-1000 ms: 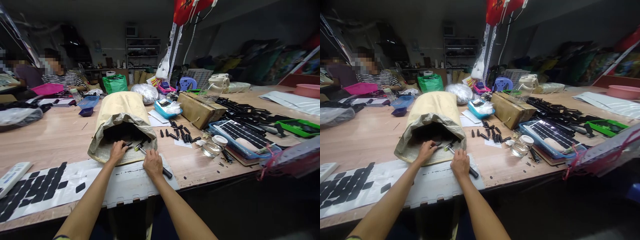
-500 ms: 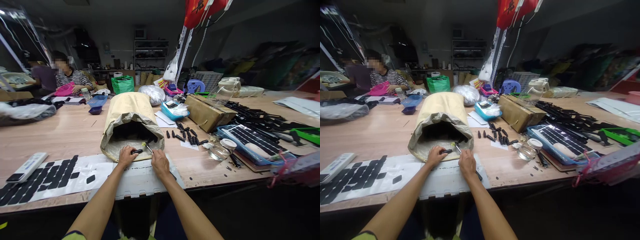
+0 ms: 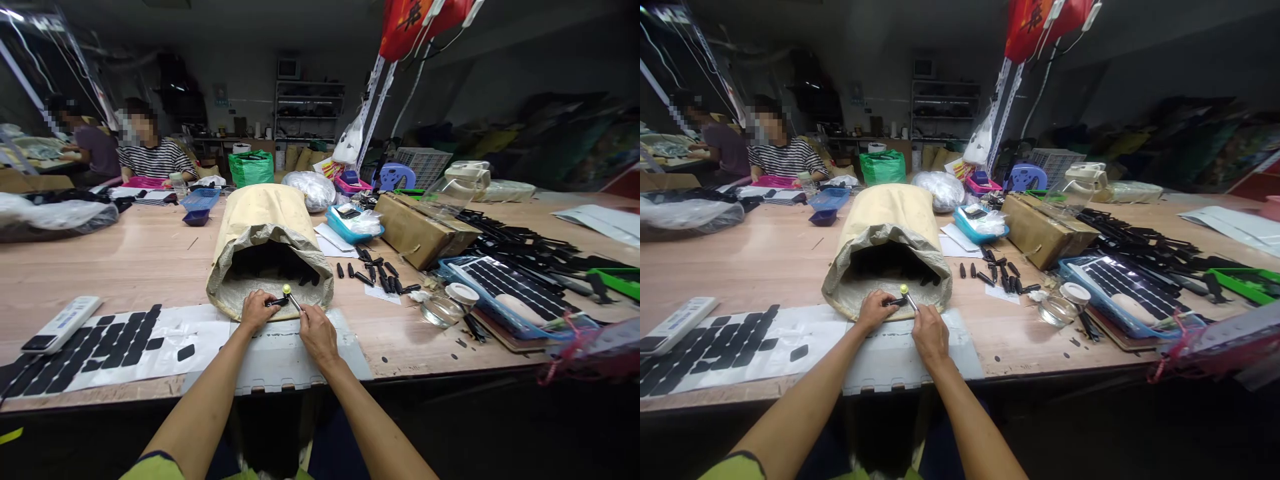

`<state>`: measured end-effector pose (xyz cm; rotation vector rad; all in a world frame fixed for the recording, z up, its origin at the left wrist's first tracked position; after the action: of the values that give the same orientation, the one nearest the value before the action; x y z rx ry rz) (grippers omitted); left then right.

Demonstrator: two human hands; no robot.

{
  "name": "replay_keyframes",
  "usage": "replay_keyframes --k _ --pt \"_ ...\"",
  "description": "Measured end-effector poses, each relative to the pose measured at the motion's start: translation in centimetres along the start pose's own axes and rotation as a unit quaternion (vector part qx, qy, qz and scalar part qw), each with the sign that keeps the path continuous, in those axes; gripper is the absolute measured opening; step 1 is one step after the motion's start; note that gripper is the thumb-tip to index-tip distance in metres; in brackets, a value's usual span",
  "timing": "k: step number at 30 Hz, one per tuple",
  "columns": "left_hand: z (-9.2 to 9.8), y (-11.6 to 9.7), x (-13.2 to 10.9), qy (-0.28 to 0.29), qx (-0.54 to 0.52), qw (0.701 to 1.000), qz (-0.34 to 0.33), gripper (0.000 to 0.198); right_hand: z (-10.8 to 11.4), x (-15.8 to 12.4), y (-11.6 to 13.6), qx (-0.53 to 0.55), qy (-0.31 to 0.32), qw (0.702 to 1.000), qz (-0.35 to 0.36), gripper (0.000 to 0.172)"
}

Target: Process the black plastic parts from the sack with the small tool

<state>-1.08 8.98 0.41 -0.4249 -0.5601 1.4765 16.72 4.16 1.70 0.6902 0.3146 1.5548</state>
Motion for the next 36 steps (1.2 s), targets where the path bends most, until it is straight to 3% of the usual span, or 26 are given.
replay_keyframes --k 5,12,18,24,31,36 --pt "0.0 0.0 0.0 -0.005 0.003 1.000 0.004 0.017 -0.3 -0.4 0.8 0.018 0.012 0.999 0.036 0.032" --pt "0.1 -0.1 -0.1 -0.002 0.009 1.000 0.001 0.018 0.0 0.8 0.0 0.000 0.027 1.000 0.006 0.028" --pt "-0.2 -0.1 -0.1 -0.014 0.023 1.000 -0.009 0.018 0.0 3.2 -1.9 -0.132 -0.012 0.991 0.004 0.026" --pt "-0.1 0.1 -0.1 -0.006 0.016 1.000 -0.010 0.016 -1.6 2.6 -2.7 -0.211 -0.030 0.976 0.042 0.025" --pt "0.5 0.3 0.0 0.030 0.015 0.999 -0.024 0.043 -1.6 2.5 -2.5 -0.219 -0.035 0.974 0.040 0.024" --pt "0.4 0.4 -0.1 0.022 0.018 0.999 -0.027 0.046 -1.7 2.5 -2.4 -0.226 -0.035 0.973 0.039 0.024"
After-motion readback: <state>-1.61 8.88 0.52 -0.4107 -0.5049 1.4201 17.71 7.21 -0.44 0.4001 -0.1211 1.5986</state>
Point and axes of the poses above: each hand's wrist, its own x-axis towards the middle knuckle, its own z-axis out of the back of the hand, y = z × x, the point moved 1 cm from there along x, towards the middle knuckle, and after that the axes turned 1 degree about -z, right-handed, at the moved point
